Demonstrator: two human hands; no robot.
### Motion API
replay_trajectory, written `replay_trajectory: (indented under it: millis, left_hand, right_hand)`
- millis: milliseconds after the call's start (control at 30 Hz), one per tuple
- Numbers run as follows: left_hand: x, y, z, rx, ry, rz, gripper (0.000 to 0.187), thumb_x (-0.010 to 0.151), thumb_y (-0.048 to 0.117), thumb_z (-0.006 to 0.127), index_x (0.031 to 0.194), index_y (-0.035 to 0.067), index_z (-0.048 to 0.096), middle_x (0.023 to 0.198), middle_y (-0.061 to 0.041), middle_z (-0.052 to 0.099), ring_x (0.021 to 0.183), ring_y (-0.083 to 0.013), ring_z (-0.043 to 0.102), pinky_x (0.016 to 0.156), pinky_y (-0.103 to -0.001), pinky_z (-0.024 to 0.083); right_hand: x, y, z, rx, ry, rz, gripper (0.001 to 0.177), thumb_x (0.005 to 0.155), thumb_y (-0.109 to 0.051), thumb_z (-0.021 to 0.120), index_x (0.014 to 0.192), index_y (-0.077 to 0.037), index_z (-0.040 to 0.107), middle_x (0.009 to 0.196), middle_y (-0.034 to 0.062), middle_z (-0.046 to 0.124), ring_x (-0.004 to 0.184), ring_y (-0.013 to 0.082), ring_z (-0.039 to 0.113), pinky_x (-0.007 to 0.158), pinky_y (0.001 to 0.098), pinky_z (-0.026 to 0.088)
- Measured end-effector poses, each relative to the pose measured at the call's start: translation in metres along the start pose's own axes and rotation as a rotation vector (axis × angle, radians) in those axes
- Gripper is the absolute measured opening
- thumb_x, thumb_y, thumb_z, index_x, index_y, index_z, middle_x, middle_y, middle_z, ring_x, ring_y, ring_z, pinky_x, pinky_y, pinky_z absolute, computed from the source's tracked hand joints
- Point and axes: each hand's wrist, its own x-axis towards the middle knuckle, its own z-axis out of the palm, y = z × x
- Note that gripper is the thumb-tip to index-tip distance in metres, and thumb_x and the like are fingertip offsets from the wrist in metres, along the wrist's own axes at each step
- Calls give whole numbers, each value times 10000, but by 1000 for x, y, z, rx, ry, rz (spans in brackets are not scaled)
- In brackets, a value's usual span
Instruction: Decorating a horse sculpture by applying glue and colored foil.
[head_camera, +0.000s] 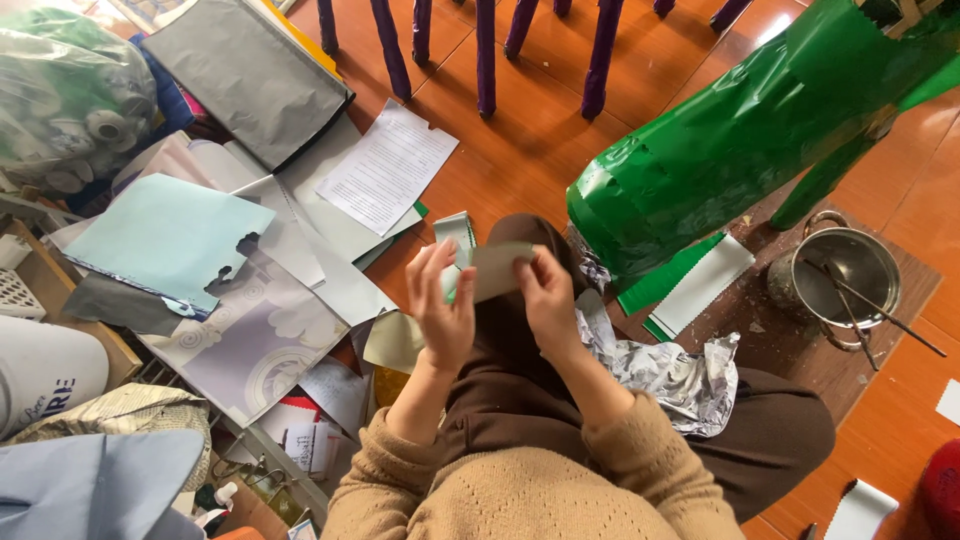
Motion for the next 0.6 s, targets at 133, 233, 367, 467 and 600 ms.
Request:
replay_trajectory:
  millis: [133, 233, 367, 467, 600]
  left_hand:
    - [-22, -15, -8, -407, -282, -674, 495, 930, 483, 424, 960, 47, 656, 854, -123, 658, 783, -305, 657, 735, -352, 535]
    - [2, -14, -18, -1055, -412, -1455, 822, 873, 768, 357, 978, -3, 622, 806, -221, 686, 663, -341, 686, 518, -338, 542]
    - [-15, -97, -23, -1973, -307, -1225, 869, 835, 685, 570, 1363, 2, 474, 1398, -329, 445, 1256, -526, 462, 951, -647, 459]
    - [9, -81, -32, -2019, 104, -1264, 575, 966, 386, 481, 1302, -79, 471, 1424, -324, 430, 1334, -456, 418, 1147, -578, 298]
    - [18, -95, -37, -1814, 448, -1464, 468, 982, 249, 420, 1307, -78, 498, 1311, -259, 560, 1202, -357, 557, 1057, -480, 424]
  right_hand:
    - [8, -46, 18, 13, -42, -223, 152, 963, -18, 539, 1015, -62, 675, 954, 87, 683, 958, 188, 607, 907, 380, 490]
    - [-9, -76, 28, -20, -269, -485, 179, 886, 46, 601, 954, -72, 717, 1014, 121, 724, 1026, 275, 671, 1005, 448, 453]
    - [-36, -53, 12, 82, -648, -638, 102, 906, -102, 667, 929, -31, 738, 979, 155, 736, 974, 352, 697, 1034, 589, 391]
    - [-54, -60, -20, 245, -824, -533, 295, 984, -253, 578, 956, -7, 740, 1002, 172, 736, 1012, 358, 692, 1083, 578, 306]
    - [-51, -76, -102, 241, -829, -368, 253, 1011, -261, 527, 1028, -110, 729, 1072, 60, 731, 1025, 275, 714, 1116, 499, 389]
